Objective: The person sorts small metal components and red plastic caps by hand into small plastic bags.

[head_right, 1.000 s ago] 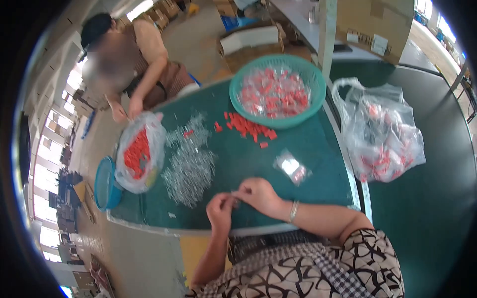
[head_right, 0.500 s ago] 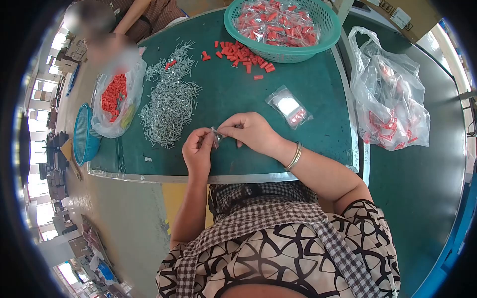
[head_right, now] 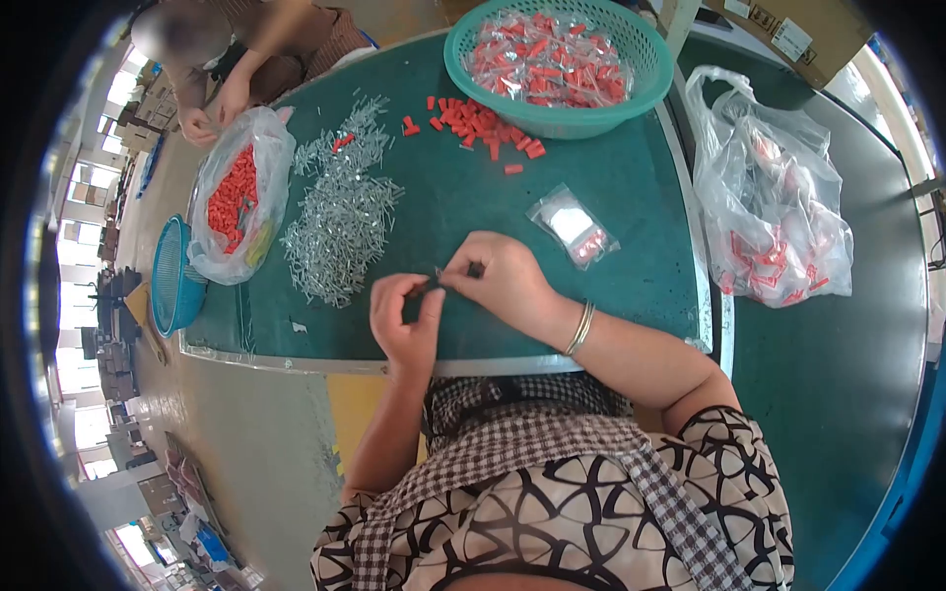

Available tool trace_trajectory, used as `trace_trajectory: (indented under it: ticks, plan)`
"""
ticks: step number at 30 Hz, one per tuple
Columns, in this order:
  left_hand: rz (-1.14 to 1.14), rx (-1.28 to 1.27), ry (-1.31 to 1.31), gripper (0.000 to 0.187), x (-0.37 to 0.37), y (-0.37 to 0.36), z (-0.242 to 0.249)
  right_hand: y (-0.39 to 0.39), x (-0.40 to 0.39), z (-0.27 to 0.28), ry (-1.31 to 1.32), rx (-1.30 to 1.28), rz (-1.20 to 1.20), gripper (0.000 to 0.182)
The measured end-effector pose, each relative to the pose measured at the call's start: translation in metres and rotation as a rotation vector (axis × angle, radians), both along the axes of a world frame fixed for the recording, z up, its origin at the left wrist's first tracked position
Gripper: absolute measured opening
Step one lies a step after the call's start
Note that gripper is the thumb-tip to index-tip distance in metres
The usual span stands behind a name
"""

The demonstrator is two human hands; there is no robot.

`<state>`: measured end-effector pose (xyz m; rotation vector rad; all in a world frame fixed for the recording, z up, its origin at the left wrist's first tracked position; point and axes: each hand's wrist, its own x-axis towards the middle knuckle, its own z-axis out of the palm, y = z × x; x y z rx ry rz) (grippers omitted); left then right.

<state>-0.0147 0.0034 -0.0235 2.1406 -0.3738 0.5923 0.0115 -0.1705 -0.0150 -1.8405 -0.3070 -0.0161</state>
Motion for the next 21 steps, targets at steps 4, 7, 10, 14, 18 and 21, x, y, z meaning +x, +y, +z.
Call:
trace_trajectory:
  ticks: [4, 7, 10, 14, 18, 21]
  plan:
    - [0.034, -0.106, 0.133, 0.015, 0.004, -0.009, -0.006, 0.004, -0.003, -0.001, -0.196, -0.026, -0.009, 0.01]
    - [0.064, -0.091, 0.126, 0.01, 0.006, -0.01, -0.008, 0.006, -0.005, 0.003, -0.178, -0.043, -0.047, 0.007]
    - [0.1, -0.116, 0.206, 0.006, 0.0, -0.015, -0.004, 0.007, -0.01, -0.004, -0.179, -0.066, -0.07, 0.006]
    - [0.125, -0.17, 0.193, 0.005, 0.004, -0.018, -0.01, 0.008, -0.004, 0.001, -0.251, -0.105, -0.098, 0.007]
    - [0.109, -0.074, 0.16, 0.005, 0.007, -0.021, 0.002, 0.007, -0.006, 0.004, -0.247, -0.11, -0.115, 0.007]
    - [0.079, 0.04, 0.018, 0.01, 0.011, -0.02, 0.005, 0.007, -0.008, 0.006, -0.269, -0.117, -0.114, 0.006]
